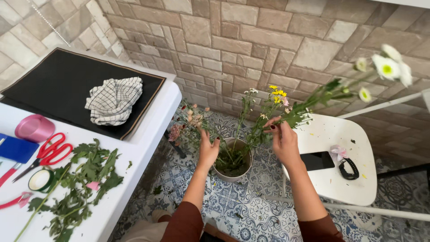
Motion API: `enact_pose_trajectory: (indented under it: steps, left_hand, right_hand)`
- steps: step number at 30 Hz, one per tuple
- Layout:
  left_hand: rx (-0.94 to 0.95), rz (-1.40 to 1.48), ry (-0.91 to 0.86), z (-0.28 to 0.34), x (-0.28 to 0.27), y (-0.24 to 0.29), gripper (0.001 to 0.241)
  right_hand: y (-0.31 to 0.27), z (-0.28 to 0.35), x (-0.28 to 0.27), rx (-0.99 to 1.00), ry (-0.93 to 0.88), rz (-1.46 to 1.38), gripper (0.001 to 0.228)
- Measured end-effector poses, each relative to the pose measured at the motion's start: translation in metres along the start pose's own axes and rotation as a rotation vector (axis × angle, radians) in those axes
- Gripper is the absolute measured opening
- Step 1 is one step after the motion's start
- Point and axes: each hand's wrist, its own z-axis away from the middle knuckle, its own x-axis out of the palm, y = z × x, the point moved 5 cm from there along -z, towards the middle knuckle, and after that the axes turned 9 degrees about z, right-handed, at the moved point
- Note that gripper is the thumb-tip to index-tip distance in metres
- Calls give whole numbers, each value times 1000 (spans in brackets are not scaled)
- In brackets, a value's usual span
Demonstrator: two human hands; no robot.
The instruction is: The person trims and cleans flower stems using shears and a cloth while another person assists at a workspace.
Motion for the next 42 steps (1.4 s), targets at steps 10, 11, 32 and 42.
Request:
enact_pose_trajectory:
  steps: [10, 11, 32, 42]
  left_hand:
    - [-25, -345, -308, 39, 6, 34, 57]
    - [-15, -351, -309, 42, 6, 34, 52]
    - [96, -414, -361, 83, 17, 75, 42]
    - [151, -456, -388, 103, 35, 105, 50]
  right_hand:
    - [5, 43, 45, 107, -229, 145, 12]
    - [2, 45, 48, 119, -254, 204, 11]
    - [-19, 51, 79, 24, -271, 83, 9]
    - [-12, 54, 92, -58, -303, 132, 5]
